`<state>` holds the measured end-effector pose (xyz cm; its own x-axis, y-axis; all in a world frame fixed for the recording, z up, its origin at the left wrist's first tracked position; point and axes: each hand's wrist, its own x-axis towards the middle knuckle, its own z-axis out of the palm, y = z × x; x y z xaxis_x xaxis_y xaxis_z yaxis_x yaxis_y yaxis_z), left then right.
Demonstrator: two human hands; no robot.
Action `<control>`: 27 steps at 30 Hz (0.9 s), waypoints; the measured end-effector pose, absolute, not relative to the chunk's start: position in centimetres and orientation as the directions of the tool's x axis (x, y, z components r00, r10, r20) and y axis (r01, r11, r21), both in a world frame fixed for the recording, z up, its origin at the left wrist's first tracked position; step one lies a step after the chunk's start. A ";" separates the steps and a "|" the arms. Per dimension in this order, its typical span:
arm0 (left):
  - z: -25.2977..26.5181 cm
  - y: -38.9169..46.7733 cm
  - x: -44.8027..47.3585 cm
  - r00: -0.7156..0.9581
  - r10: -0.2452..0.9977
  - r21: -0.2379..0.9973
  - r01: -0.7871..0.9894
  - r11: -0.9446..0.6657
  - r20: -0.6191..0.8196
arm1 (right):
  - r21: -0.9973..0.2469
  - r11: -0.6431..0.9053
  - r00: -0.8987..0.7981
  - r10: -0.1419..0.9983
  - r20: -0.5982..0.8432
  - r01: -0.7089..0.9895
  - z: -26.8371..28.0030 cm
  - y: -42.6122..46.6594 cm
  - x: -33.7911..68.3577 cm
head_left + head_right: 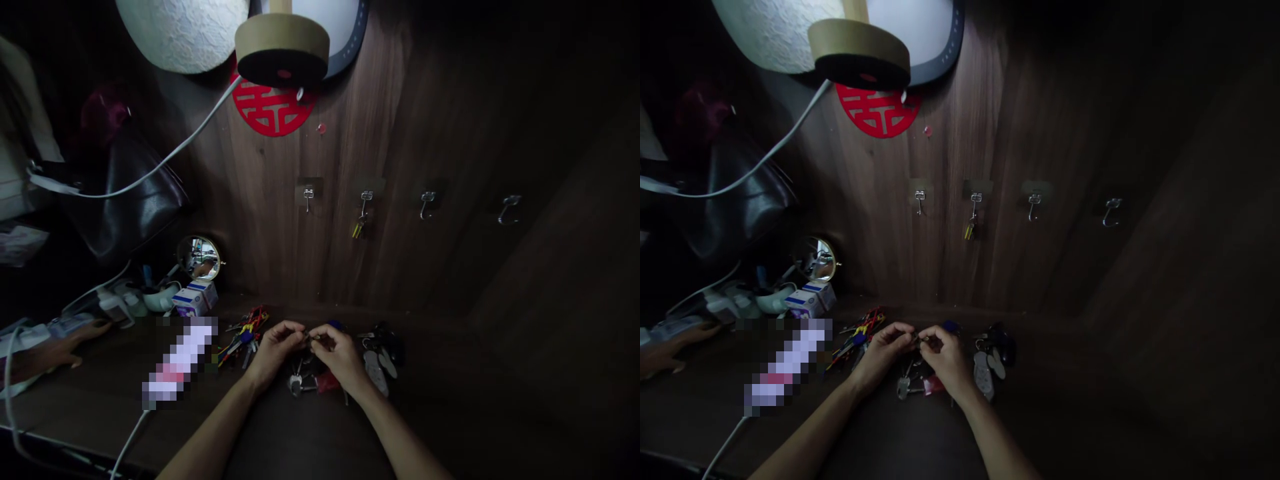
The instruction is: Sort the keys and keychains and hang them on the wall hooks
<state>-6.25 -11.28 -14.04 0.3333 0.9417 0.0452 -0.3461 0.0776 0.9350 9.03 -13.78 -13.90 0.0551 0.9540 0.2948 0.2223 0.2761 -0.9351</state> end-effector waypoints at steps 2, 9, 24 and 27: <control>-13.9 -11.3 -6.3 0.299 0.954 0.941 -0.331 0.067 0.037 | -0.938 0.266 0.051 0.958 0.283 0.220 -13.9 -13.8 9.0; -13.6 -11.1 -6.3 0.222 0.975 0.891 -0.445 0.092 0.010 | -0.975 0.204 0.040 0.977 0.208 0.085 -13.4 -14.0 8.7; -14.3 -11.0 -6.6 0.286 0.881 0.910 0.064 -0.410 0.377 | -0.986 0.163 0.007 0.987 0.163 0.036 -12.7 -14.3 9.2; -14.5 -11.0 -6.5 0.307 0.882 0.912 0.087 -0.400 0.358 | -0.989 0.136 -0.027 0.991 0.134 0.063 -12.3 -14.5 9.2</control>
